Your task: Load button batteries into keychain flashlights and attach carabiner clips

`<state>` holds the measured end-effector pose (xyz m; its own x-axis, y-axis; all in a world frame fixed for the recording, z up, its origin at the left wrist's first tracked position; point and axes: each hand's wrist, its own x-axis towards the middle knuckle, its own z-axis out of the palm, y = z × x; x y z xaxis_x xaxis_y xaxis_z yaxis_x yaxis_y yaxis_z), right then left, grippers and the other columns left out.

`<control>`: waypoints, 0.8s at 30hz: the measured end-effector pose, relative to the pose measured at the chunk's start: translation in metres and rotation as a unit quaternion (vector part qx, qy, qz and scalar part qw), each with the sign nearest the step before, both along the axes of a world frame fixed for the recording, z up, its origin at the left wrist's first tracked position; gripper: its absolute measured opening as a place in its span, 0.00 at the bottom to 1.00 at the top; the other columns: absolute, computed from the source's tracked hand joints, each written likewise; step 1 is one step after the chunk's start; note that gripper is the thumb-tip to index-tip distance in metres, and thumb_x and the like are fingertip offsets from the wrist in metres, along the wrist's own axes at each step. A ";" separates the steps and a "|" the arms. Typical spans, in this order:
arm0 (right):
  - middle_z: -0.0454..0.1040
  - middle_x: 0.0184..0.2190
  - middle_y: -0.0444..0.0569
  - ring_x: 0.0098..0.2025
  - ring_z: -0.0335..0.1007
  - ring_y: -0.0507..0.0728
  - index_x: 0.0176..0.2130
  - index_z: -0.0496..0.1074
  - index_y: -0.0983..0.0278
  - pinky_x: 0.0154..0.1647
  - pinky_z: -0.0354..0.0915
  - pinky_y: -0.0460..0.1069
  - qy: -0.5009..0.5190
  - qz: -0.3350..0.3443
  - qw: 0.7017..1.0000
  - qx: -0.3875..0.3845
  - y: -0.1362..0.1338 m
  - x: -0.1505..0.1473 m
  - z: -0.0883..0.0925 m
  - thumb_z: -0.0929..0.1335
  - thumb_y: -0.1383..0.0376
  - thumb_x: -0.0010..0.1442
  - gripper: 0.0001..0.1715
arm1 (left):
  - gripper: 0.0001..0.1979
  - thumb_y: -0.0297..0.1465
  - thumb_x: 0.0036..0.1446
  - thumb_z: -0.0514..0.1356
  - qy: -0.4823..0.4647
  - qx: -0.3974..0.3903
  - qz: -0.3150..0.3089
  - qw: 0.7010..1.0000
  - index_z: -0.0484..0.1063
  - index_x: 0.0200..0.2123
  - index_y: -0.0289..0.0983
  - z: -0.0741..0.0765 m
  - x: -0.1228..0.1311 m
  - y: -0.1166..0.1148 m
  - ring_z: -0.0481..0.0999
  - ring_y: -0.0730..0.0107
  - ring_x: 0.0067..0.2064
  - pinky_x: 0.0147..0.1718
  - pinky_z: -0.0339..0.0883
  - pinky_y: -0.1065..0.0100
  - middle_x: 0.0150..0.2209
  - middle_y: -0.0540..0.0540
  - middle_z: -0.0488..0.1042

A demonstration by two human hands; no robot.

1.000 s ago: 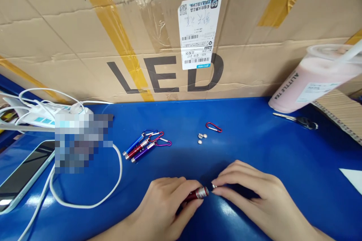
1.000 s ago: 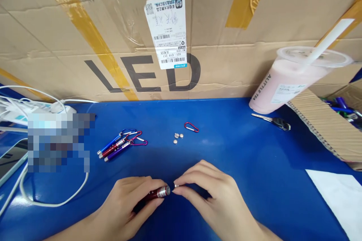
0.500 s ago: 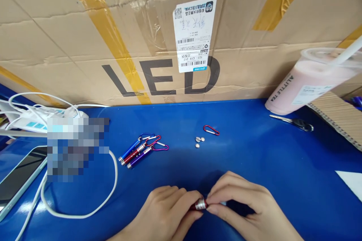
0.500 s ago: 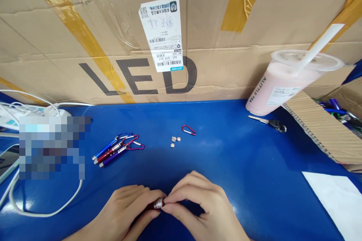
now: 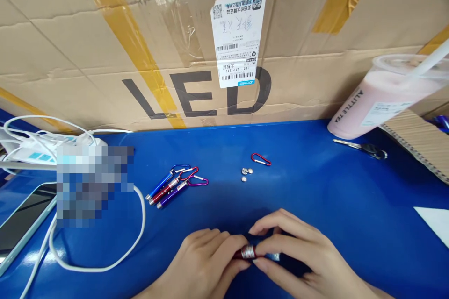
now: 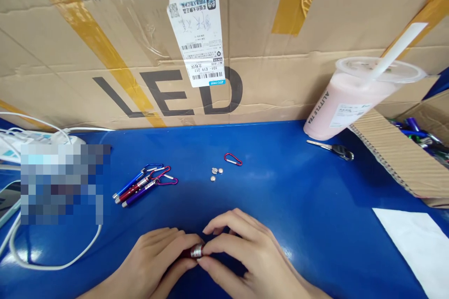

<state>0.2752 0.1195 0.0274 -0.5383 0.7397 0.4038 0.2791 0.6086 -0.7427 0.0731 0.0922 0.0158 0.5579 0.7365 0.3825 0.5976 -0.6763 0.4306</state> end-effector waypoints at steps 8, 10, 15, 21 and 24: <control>0.68 0.55 0.57 0.56 0.64 0.62 0.56 0.65 0.65 0.51 0.66 0.58 -0.236 -0.025 0.957 0.164 0.018 0.007 -0.009 0.65 0.58 0.63 0.25 | 0.04 0.28 0.67 0.46 -0.080 -0.123 0.038 0.988 0.58 0.42 0.39 0.001 -0.005 -0.003 0.71 0.73 0.22 0.22 0.62 0.75 0.26 0.52 0.71; 0.64 0.59 0.58 0.60 0.59 0.63 0.60 0.61 0.67 0.55 0.62 0.61 -0.263 -0.020 0.948 0.178 0.021 0.006 -0.013 0.65 0.56 0.63 0.30 | 0.04 0.26 0.65 0.47 -0.081 -0.147 0.040 0.985 0.58 0.42 0.40 0.003 -0.007 -0.003 0.70 0.74 0.22 0.22 0.61 0.75 0.26 0.54 0.70; 0.57 0.63 0.59 0.65 0.49 0.64 0.62 0.58 0.69 0.61 0.54 0.64 -0.279 -0.018 0.944 0.174 0.022 0.000 -0.017 0.64 0.55 0.63 0.34 | 0.04 0.26 0.64 0.48 -0.083 -0.164 0.041 0.982 0.58 0.41 0.40 0.005 -0.008 -0.003 0.66 0.76 0.21 0.21 0.58 0.75 0.25 0.55 0.66; 0.69 0.55 0.54 0.60 0.60 0.61 0.57 0.65 0.66 0.61 0.56 0.62 -0.227 -0.019 0.959 0.166 0.022 0.000 -0.014 0.63 0.58 0.64 0.24 | 0.05 0.26 0.64 0.47 -0.086 -0.160 0.036 0.983 0.57 0.42 0.40 0.005 -0.007 -0.002 0.61 0.76 0.19 0.19 0.53 0.75 0.23 0.56 0.62; 0.73 0.49 0.52 0.54 0.66 0.58 0.52 0.70 0.65 0.57 0.60 0.59 -0.199 0.006 0.966 0.165 0.022 0.001 -0.011 0.62 0.62 0.66 0.17 | 0.04 0.26 0.64 0.48 -0.087 -0.160 0.030 0.983 0.58 0.41 0.40 0.005 -0.008 -0.002 0.58 0.76 0.19 0.18 0.51 0.74 0.22 0.57 0.61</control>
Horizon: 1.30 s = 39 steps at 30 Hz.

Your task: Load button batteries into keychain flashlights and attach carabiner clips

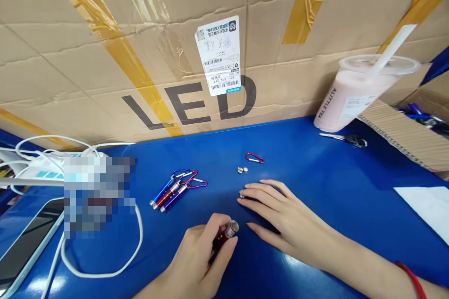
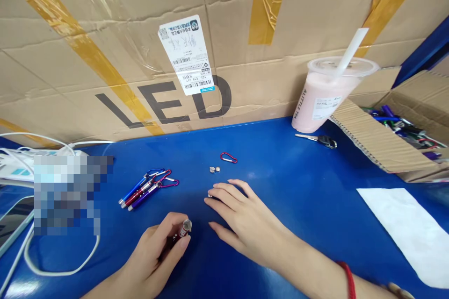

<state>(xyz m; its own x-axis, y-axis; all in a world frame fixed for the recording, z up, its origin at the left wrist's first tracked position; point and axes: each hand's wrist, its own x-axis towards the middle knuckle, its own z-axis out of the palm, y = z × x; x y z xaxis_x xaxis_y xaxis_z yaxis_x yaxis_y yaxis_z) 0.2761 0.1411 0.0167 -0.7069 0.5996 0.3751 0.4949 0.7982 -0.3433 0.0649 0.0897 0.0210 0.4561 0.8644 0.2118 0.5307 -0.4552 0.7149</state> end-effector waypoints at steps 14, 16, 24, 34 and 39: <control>0.72 0.37 0.46 0.41 0.67 0.54 0.38 0.73 0.63 0.42 0.61 0.50 0.067 0.060 0.993 -0.076 -0.009 0.005 0.003 0.63 0.65 0.66 0.09 | 0.03 0.27 0.64 0.49 0.027 0.084 -0.026 0.996 0.61 0.41 0.39 0.003 -0.001 0.001 0.60 0.75 0.19 0.20 0.57 0.75 0.23 0.54 0.66; 0.72 0.36 0.45 0.40 0.67 0.54 0.35 0.73 0.63 0.42 0.60 0.49 0.073 0.056 0.992 -0.082 -0.010 0.004 0.002 0.62 0.65 0.67 0.12 | 0.03 0.28 0.64 0.49 0.036 0.091 -0.030 0.995 0.61 0.41 0.39 0.004 -0.001 0.001 0.61 0.75 0.19 0.20 0.58 0.75 0.22 0.54 0.66; 0.74 0.29 0.44 0.32 0.67 0.53 0.36 0.74 0.61 0.31 0.55 0.49 0.085 -0.023 0.996 0.003 -0.008 0.005 -0.004 0.59 0.53 0.68 0.22 | 0.04 0.28 0.65 0.49 0.025 0.116 -0.014 0.993 0.61 0.39 0.39 0.004 0.002 -0.001 0.65 0.75 0.19 0.22 0.62 0.75 0.22 0.53 0.69; 0.75 0.28 0.43 0.32 0.68 0.53 0.34 0.76 0.61 0.29 0.57 0.49 0.090 -0.064 0.994 0.004 -0.008 0.010 -0.007 0.61 0.53 0.66 0.21 | 0.04 0.27 0.64 0.49 0.005 0.116 -0.019 0.993 0.62 0.39 0.38 0.002 0.001 0.000 0.64 0.75 0.18 0.20 0.61 0.75 0.21 0.54 0.68; 0.74 0.27 0.44 0.31 0.68 0.53 0.33 0.76 0.60 0.29 0.58 0.48 0.089 -0.054 0.995 0.004 -0.008 0.011 -0.008 0.62 0.56 0.66 0.18 | 0.04 0.27 0.64 0.50 -0.004 0.106 -0.013 0.994 0.63 0.38 0.38 0.002 0.000 0.000 0.64 0.76 0.19 0.22 0.61 0.75 0.21 0.54 0.68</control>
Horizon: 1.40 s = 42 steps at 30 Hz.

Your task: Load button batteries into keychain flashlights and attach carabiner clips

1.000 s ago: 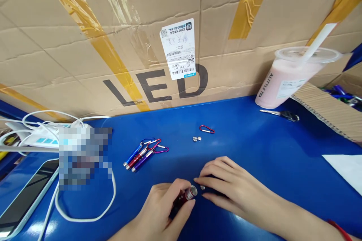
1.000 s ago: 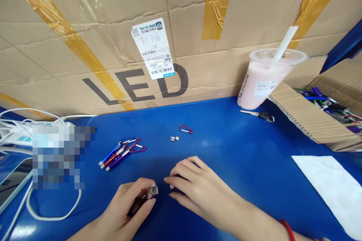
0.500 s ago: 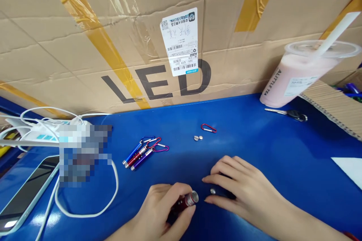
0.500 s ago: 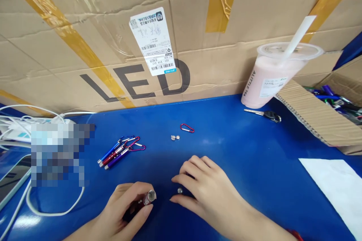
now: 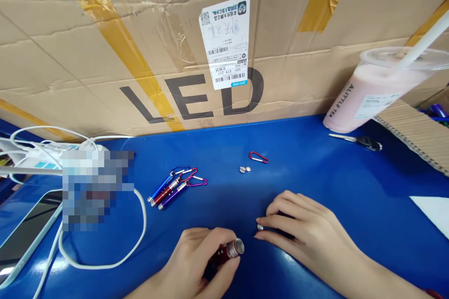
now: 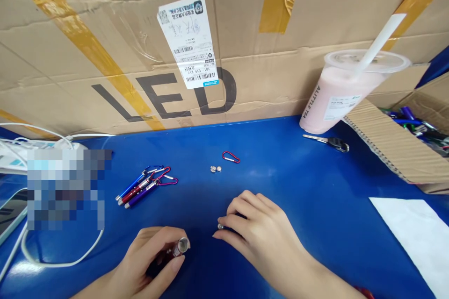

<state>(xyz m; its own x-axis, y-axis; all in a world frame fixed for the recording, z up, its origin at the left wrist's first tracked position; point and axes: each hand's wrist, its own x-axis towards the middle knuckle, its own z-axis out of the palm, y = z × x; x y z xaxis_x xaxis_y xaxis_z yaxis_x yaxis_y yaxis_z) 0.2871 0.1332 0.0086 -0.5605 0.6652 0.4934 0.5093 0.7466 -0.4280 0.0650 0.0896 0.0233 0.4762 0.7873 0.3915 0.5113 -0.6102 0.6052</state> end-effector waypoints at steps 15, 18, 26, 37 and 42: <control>0.72 0.26 0.41 0.28 0.67 0.54 0.30 0.72 0.60 0.29 0.60 0.48 -0.039 -0.001 0.992 -0.122 0.005 0.000 0.006 0.75 0.63 0.52 0.08 | 0.05 0.25 0.62 0.51 -0.015 -0.024 -0.022 0.999 0.63 0.40 0.38 0.001 0.000 -0.002 0.64 0.76 0.20 0.22 0.59 0.75 0.23 0.53 0.68; 0.74 0.26 0.40 0.28 0.67 0.53 0.30 0.73 0.60 0.30 0.60 0.48 -0.033 0.008 0.992 -0.120 0.005 0.000 0.006 0.75 0.64 0.51 0.08 | 0.05 0.25 0.62 0.51 -0.020 -0.021 -0.025 0.999 0.63 0.39 0.38 0.000 0.000 -0.002 0.63 0.75 0.20 0.22 0.58 0.74 0.22 0.53 0.66; 0.74 0.27 0.39 0.28 0.69 0.52 0.29 0.72 0.60 0.31 0.61 0.48 -0.047 0.017 0.991 -0.126 0.006 0.000 0.008 0.75 0.64 0.52 0.08 | 0.05 0.24 0.61 0.51 -0.027 -0.025 -0.030 0.999 0.63 0.40 0.38 -0.001 0.001 -0.002 0.61 0.75 0.20 0.22 0.56 0.74 0.22 0.53 0.65; 0.74 0.27 0.43 0.28 0.70 0.52 0.30 0.73 0.61 0.29 0.64 0.48 -0.045 0.053 0.995 -0.071 0.005 0.000 0.010 0.63 0.51 0.64 0.20 | 0.05 0.24 0.60 0.50 -0.022 -0.020 -0.038 0.999 0.63 0.38 0.37 0.005 0.003 -0.001 0.61 0.75 0.18 0.19 0.55 0.74 0.19 0.55 0.63; 0.75 0.31 0.46 0.30 0.70 0.53 0.35 0.76 0.61 0.29 0.67 0.47 -0.021 0.038 0.999 -0.025 0.005 0.001 0.008 0.63 0.54 0.65 0.18 | 0.05 0.24 0.60 0.50 -0.017 -0.020 -0.041 0.999 0.64 0.37 0.36 0.007 0.004 0.001 0.62 0.74 0.18 0.19 0.56 0.73 0.19 0.54 0.64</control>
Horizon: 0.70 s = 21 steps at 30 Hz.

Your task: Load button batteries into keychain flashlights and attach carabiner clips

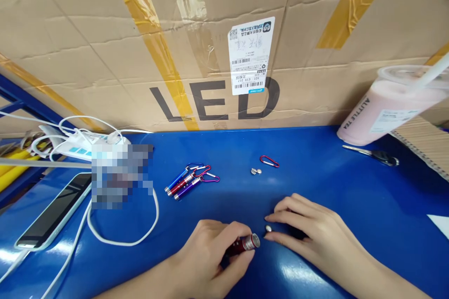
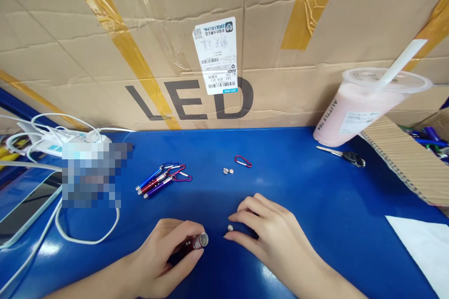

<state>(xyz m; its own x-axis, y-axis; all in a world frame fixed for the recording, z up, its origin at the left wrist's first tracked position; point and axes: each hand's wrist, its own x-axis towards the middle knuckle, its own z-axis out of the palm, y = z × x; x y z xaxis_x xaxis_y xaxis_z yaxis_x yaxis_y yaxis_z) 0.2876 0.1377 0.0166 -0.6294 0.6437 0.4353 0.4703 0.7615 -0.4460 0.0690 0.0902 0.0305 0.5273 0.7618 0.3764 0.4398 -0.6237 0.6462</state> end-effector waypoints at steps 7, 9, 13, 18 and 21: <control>0.74 0.30 0.45 0.30 0.69 0.52 0.33 0.75 0.61 0.28 0.67 0.46 0.011 -0.004 1.000 -0.025 0.001 0.001 -0.001 0.64 0.57 0.65 0.14 | 0.04 0.24 0.60 0.51 -0.004 -0.011 0.004 1.000 0.64 0.37 0.35 0.001 0.000 -0.001 0.61 0.75 0.18 0.19 0.56 0.74 0.20 0.54 0.63; 0.74 0.30 0.45 0.31 0.70 0.52 0.33 0.74 0.61 0.29 0.68 0.46 0.004 -0.009 0.999 -0.034 0.001 0.000 -0.001 0.64 0.57 0.64 0.14 | 0.04 0.24 0.60 0.51 -0.003 -0.013 0.005 1.000 0.64 0.37 0.35 0.001 0.000 -0.001 0.61 0.75 0.18 0.19 0.56 0.74 0.20 0.54 0.64; 0.74 0.30 0.45 0.30 0.71 0.52 0.32 0.72 0.61 0.28 0.68 0.46 -0.008 -0.016 0.999 -0.048 0.001 0.000 0.000 0.65 0.57 0.64 0.13 | 0.04 0.24 0.61 0.51 -0.002 -0.014 0.005 1.000 0.64 0.37 0.36 0.002 -0.001 0.000 0.61 0.76 0.18 0.19 0.56 0.74 0.19 0.55 0.63; 0.74 0.29 0.44 0.29 0.71 0.52 0.31 0.72 0.60 0.27 0.67 0.45 -0.001 -0.020 0.998 -0.057 0.001 0.000 0.002 0.65 0.57 0.63 0.12 | 0.04 0.23 0.60 0.51 -0.007 -0.010 0.007 1.000 0.64 0.36 0.36 0.002 0.000 0.000 0.62 0.76 0.18 0.20 0.56 0.74 0.19 0.55 0.64; 0.74 0.27 0.44 0.27 0.70 0.52 0.29 0.71 0.60 0.26 0.66 0.45 -0.007 -0.020 0.998 -0.058 0.002 -0.001 0.003 0.65 0.57 0.63 0.14 | 0.04 0.23 0.60 0.51 -0.013 -0.004 0.008 1.000 0.64 0.36 0.36 0.000 0.000 0.000 0.62 0.76 0.17 0.20 0.56 0.74 0.19 0.55 0.64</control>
<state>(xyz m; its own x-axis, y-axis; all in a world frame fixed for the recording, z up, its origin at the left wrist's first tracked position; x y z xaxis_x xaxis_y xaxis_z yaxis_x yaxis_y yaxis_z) 0.2864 0.1395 0.0200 -0.6081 0.7140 0.3471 0.5066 0.6856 -0.5228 0.0690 0.0899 0.0308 0.5059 0.7728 0.3833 0.4325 -0.6117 0.6625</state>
